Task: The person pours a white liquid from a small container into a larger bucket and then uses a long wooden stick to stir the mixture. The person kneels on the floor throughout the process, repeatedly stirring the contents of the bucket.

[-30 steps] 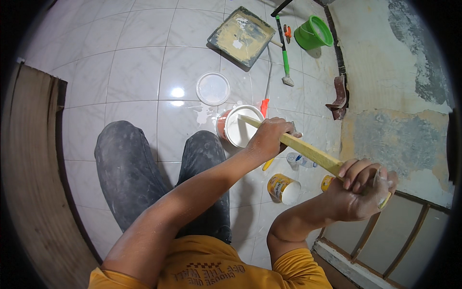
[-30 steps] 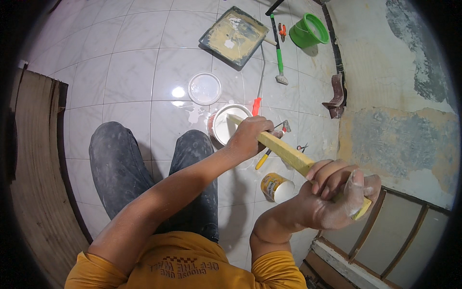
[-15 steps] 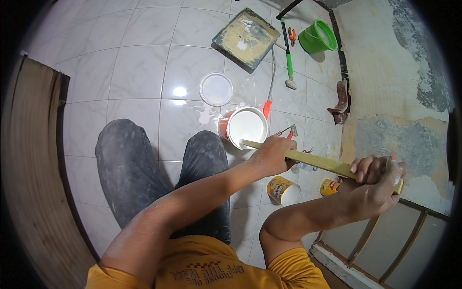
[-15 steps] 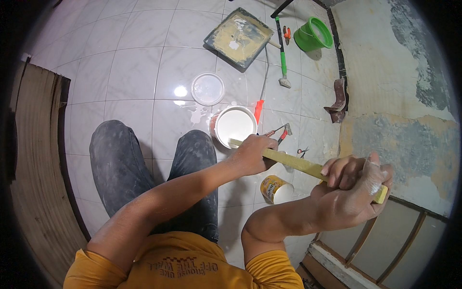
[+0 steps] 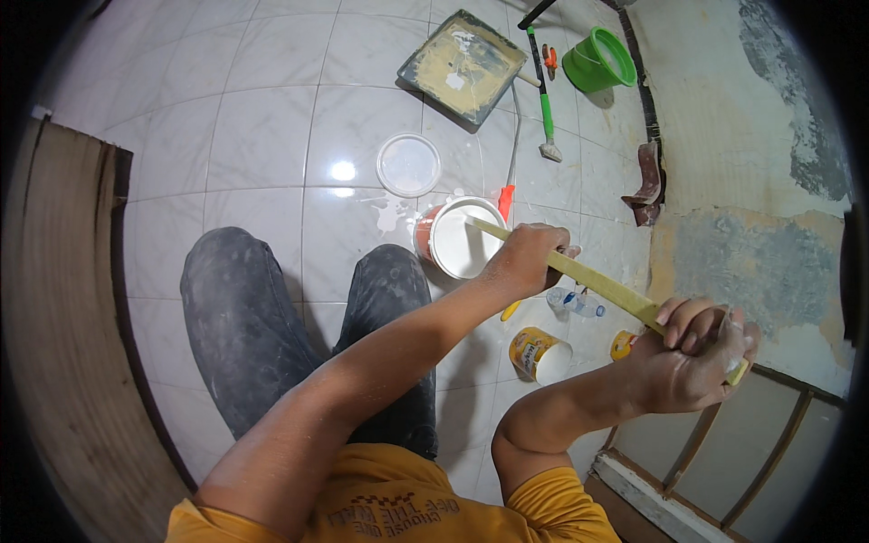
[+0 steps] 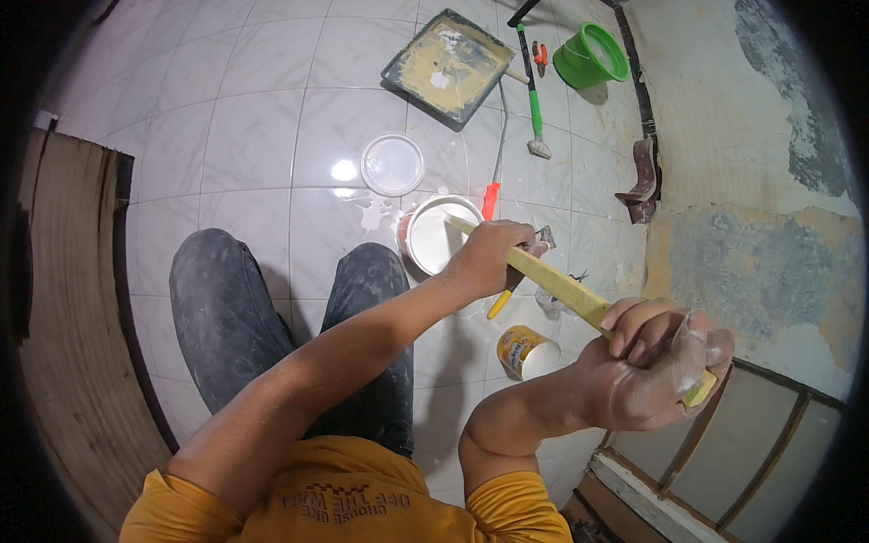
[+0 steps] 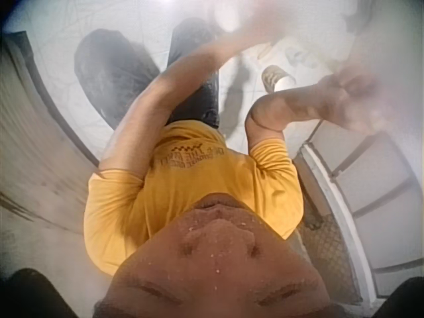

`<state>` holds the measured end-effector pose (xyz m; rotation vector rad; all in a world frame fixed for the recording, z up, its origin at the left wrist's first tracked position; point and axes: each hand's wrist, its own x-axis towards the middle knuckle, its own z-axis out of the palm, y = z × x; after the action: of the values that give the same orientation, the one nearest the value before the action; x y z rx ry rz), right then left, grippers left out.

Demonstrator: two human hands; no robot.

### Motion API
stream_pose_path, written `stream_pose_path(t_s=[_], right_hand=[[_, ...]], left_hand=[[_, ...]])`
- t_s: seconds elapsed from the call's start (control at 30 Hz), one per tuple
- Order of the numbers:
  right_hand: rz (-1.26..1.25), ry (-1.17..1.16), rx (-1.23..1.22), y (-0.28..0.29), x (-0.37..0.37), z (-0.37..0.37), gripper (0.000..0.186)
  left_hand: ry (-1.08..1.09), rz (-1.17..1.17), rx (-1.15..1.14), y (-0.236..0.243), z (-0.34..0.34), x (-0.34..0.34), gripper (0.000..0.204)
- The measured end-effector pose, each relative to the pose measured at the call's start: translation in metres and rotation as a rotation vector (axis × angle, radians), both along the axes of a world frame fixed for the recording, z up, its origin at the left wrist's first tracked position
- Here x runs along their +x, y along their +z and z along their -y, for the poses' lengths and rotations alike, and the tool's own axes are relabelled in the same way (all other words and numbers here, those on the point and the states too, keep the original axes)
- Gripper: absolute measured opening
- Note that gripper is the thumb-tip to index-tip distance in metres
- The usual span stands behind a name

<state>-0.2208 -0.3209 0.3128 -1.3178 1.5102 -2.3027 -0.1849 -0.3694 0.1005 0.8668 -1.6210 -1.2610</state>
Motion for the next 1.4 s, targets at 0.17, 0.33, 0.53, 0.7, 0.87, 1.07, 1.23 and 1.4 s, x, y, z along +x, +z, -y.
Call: stream_pose_path(t_s=[0.17, 0.33, 0.53, 0.7, 0.87, 1.07, 1.23, 1.4], right_hand=[[-0.032, -0.223, 0.015, 0.004, 0.004, 0.014, 0.026], [0.038, -0.306, 0.025, 0.012, 0.007, 0.013, 0.026], [0.065, -0.184, -0.022, 0.004, 0.012, 0.003, 0.023], [-0.075, -0.104, -0.012, 0.000, 0.010, 0.008, 0.025], [-0.068, -0.186, 0.065, 0.010, 0.012, 0.005, 0.031], [0.008, -0.118, 0.040, 0.009, 0.014, -0.004, 0.033], [-0.012, -0.008, 0.033, 0.000, 0.007, -0.001, 0.031], [-0.123, -0.117, 0.065, 0.005, 0.007, 0.011, 0.028]], left_hand=[[-0.065, -0.035, 0.006, 0.004, -0.003, -0.009, 0.024], [-0.146, 0.116, 0.008, 0.009, -0.014, 0.014, 0.024], [-0.079, 0.079, -0.009, 0.009, -0.005, 0.030, 0.027], [-0.028, -0.070, 0.062, 0.006, -0.003, 0.006, 0.030], [-0.126, 0.042, -0.001, 0.002, -0.021, 0.011, 0.034], [-0.111, 0.127, -0.024, 0.009, -0.015, 0.037, 0.032], [-0.025, 0.017, -0.004, 0.009, 0.004, 0.022, 0.028], [0.015, -0.079, 0.053, 0.002, -0.008, -0.014, 0.030]])
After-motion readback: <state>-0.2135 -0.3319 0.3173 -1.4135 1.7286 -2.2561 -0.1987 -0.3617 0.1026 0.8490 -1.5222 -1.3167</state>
